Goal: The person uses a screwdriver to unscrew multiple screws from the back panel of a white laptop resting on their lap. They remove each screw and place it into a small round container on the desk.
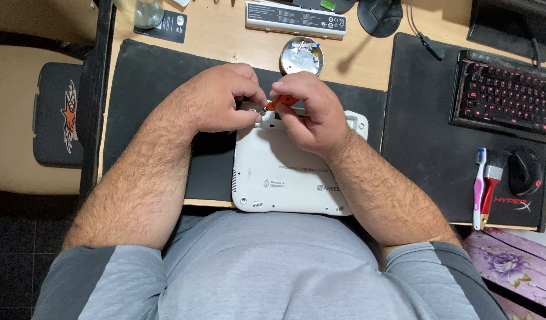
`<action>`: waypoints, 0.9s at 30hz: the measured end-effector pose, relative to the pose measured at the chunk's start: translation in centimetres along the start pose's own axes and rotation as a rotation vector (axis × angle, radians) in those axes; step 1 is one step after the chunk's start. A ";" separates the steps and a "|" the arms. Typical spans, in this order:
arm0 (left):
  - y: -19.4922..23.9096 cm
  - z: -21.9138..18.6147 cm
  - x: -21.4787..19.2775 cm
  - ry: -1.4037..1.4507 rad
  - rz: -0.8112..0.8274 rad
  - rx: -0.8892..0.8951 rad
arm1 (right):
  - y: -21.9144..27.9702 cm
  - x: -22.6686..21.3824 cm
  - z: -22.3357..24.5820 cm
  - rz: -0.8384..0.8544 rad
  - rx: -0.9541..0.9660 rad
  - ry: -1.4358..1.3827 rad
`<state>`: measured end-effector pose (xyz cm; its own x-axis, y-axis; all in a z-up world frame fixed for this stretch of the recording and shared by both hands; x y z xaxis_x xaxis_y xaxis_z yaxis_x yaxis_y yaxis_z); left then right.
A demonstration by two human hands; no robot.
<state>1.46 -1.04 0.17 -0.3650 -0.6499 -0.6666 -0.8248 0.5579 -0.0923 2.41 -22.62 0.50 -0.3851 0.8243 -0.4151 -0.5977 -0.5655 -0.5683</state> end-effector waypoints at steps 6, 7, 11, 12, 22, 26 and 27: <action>-0.5 0.2 0.5 -0.017 -0.017 0.006 | 0.3 -0.4 -0.8 -0.047 -0.012 0.004; -0.5 0.2 0.5 -0.019 -0.017 0.005 | 0.3 -0.3 -0.8 -0.048 -0.013 0.003; -0.5 -0.2 0.3 -0.028 -0.039 0.007 | 0.4 -0.5 -0.8 -0.093 -0.019 -0.009; -0.4 -0.5 0.2 -0.020 -0.050 0.001 | 0.5 -0.7 -0.8 -0.108 -0.021 -0.011; -2.8 -0.9 0.6 -0.059 -0.212 -0.028 | 4.2 -8.3 -1.6 -0.424 0.025 0.079; -5.3 -2.1 0.7 -0.134 -0.205 -0.090 | 5.6 -10.4 -2.6 -0.511 0.058 0.148; -6.0 -2.3 0.8 -0.201 -0.185 -0.088 | 5.8 -10.8 -2.7 -0.525 0.064 0.162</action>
<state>5.12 -6.08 1.93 -0.1192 -0.6160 -0.7787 -0.9068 0.3869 -0.1672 5.00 -34.87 -0.26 0.0864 0.9771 -0.1942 -0.7236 -0.0724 -0.6864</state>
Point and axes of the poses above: each hand's wrist, its own y-axis away from the middle knuckle, its own x-axis out of the palm, z = x × y, the point moved 2 cm from there along -y, towards the middle knuckle, and after that the axes turned 6 degrees about x, right-handed, at the moved point
